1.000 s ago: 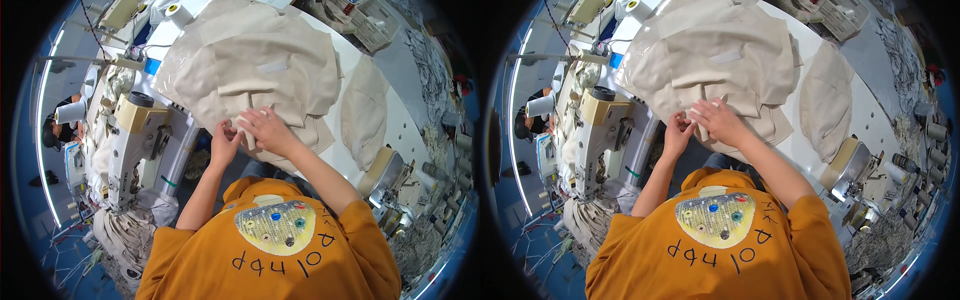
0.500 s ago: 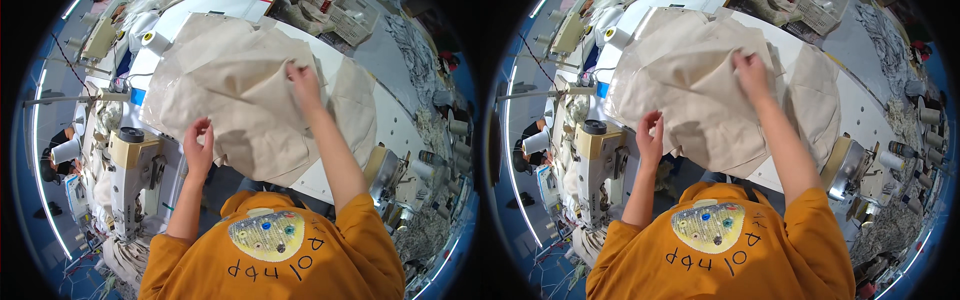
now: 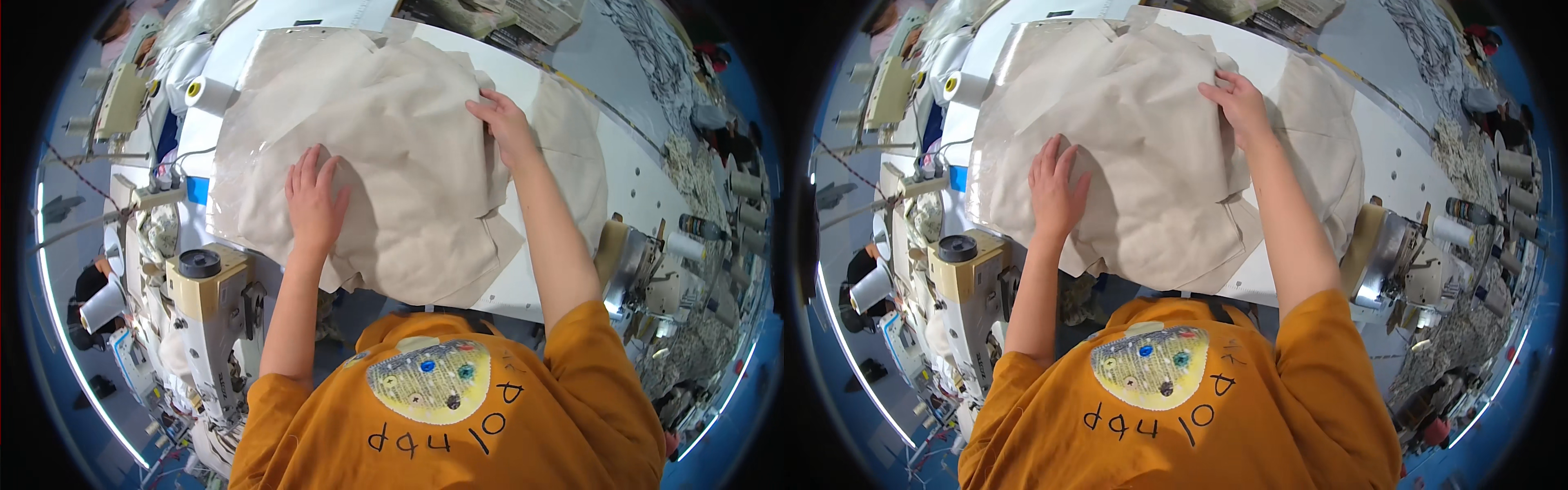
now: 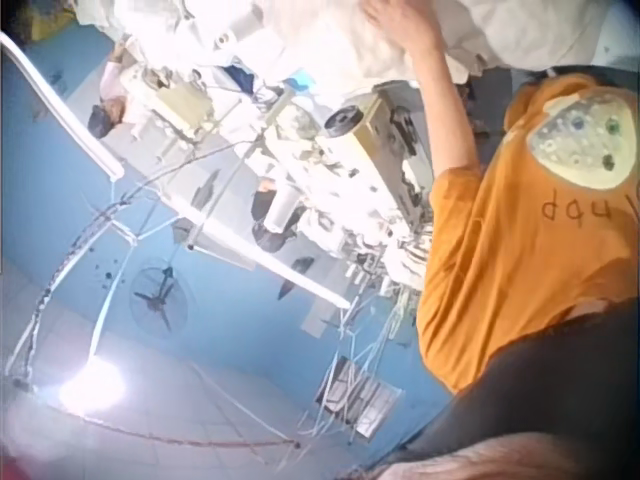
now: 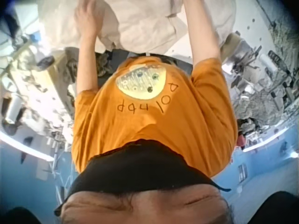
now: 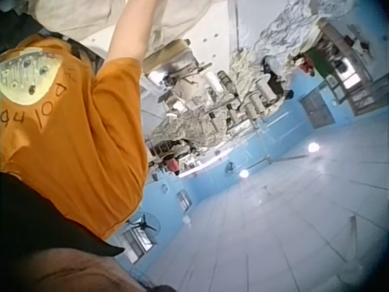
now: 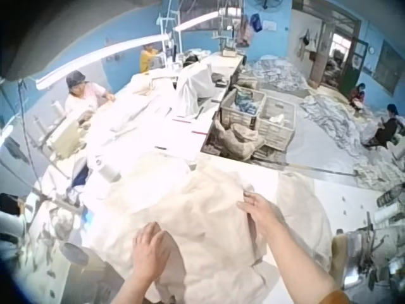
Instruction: The person picks up fabric pieces from a table, spreads and aligns their edges by hand, and moves the fabric to an overlock sewing machine workstation.
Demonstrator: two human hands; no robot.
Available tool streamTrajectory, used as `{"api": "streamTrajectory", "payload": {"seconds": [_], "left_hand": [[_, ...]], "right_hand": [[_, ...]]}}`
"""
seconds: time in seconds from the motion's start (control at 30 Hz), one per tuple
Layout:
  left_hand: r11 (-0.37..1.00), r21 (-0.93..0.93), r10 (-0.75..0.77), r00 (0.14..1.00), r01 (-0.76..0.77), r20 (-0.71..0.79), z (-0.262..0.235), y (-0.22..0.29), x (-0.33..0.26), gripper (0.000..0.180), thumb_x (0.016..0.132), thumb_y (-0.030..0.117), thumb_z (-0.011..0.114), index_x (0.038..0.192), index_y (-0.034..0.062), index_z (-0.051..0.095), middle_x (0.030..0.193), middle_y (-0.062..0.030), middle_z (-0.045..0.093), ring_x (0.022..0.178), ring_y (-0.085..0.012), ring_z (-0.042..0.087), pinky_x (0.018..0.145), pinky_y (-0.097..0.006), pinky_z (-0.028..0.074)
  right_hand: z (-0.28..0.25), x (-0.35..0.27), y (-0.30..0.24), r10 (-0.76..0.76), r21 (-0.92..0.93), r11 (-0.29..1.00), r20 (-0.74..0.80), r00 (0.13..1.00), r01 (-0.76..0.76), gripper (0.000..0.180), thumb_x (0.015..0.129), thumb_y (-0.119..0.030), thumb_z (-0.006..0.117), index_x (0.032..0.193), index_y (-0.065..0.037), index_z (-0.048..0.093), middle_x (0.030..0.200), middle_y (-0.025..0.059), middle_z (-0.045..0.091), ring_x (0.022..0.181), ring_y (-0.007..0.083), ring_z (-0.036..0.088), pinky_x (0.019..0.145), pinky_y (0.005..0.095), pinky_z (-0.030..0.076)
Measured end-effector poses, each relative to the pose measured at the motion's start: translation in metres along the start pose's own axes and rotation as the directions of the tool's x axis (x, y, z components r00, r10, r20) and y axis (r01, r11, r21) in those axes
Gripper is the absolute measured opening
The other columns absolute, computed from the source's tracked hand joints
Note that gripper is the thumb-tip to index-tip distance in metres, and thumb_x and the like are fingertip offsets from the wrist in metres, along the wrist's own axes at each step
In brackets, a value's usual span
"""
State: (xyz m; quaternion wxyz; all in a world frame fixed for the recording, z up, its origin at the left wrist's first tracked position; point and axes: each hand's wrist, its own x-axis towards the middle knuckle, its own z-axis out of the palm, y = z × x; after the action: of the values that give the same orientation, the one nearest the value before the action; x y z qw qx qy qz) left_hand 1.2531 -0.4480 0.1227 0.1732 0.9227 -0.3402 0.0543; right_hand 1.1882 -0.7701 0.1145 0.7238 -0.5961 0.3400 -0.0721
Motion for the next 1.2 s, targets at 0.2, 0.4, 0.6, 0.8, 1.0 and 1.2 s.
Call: {"api": "streamTrajectory", "payload": {"seconds": [0.2,0.4,0.6,0.8,1.0,1.2], "left_hand": [[0.998,0.05,0.032,0.998,-0.034,0.047,0.01,0.0,-0.002,0.048,0.079,0.015,0.073,0.124,0.0116,0.057,0.147,-0.0121,0.04,0.138,-0.0312,0.035,0.115,-0.047,0.025],[0.999,0.021,0.03,0.998,-0.032,0.053,0.006,0.0,0.001,0.048,0.078,0.016,0.074,0.123,0.0118,0.058,0.147,-0.0113,0.041,0.138,-0.0302,0.035,0.114,-0.048,0.026],[0.999,0.036,0.014,0.996,-0.018,0.091,0.003,0.002,0.005,0.048,0.077,0.014,0.074,0.122,0.0113,0.058,0.146,-0.0118,0.04,0.137,-0.0311,0.036,0.114,-0.048,0.026],[0.998,0.053,-0.035,0.991,0.028,0.129,-0.007,0.011,0.013,0.048,0.074,0.014,0.075,0.12,0.0098,0.059,0.144,-0.0132,0.042,0.135,-0.0323,0.038,0.113,-0.048,0.028],[0.99,0.138,-0.062,0.981,0.037,0.184,-0.015,0.021,0.024,0.046,0.075,0.015,0.074,0.118,0.0092,0.06,0.138,-0.0129,0.048,0.129,-0.0329,0.043,0.107,-0.047,0.034],[0.986,-0.159,0.065,0.997,-0.058,0.044,-0.003,0.043,0.088,0.044,0.078,0.018,0.073,0.12,0.0101,0.06,0.132,-0.0105,0.054,0.122,-0.0315,0.049,0.102,-0.044,0.037]], "right_hand": [[-0.013,0.009,0.004,-0.016,0.086,0.996,0.118,0.993,0.006,0.035,0.083,-0.02,0.076,0.111,-0.008,0.058,0.099,0.0002,0.063,0.089,0.0084,0.057,0.078,0.0219,0.043],[-0.01,0.026,-0.007,0.188,0.426,0.883,0.067,0.98,-0.198,0.032,0.081,-0.022,0.078,0.104,-0.009,0.06,0.094,-0.0007,0.064,0.082,0.0093,0.057,0.076,0.0238,0.045],[-0.015,0.032,-0.005,0.101,0.221,0.966,0.159,0.982,-0.135,0.031,0.079,-0.019,0.079,0.102,-0.01,0.06,0.094,-0.0013,0.064,0.081,0.0087,0.056,0.073,0.0229,0.044],[-0.014,0.024,-0.013,0.017,0.102,0.994,0.157,0.987,-0.033,0.05,0.074,-0.014,0.08,0.117,-0.007,0.055,0.101,0.0022,0.064,0.09,0.0118,0.057,0.079,0.0257,0.045],[-0.017,0.033,-0.006,-0.002,0.006,1.0,-0.035,0.999,0.002,0.062,0.074,-0.017,0.081,0.127,-0.001,0.053,0.102,0.0047,0.066,0.101,0.017,0.059,0.088,0.0285,0.045],[-0.009,0.038,-0.013,0.075,-0.159,0.985,0.016,0.997,-0.071,0.039,0.077,-0.021,0.08,0.108,0.0,0.067,0.112,0.0018,0.063,0.095,0.011,0.057,0.087,0.0275,0.044]]}}
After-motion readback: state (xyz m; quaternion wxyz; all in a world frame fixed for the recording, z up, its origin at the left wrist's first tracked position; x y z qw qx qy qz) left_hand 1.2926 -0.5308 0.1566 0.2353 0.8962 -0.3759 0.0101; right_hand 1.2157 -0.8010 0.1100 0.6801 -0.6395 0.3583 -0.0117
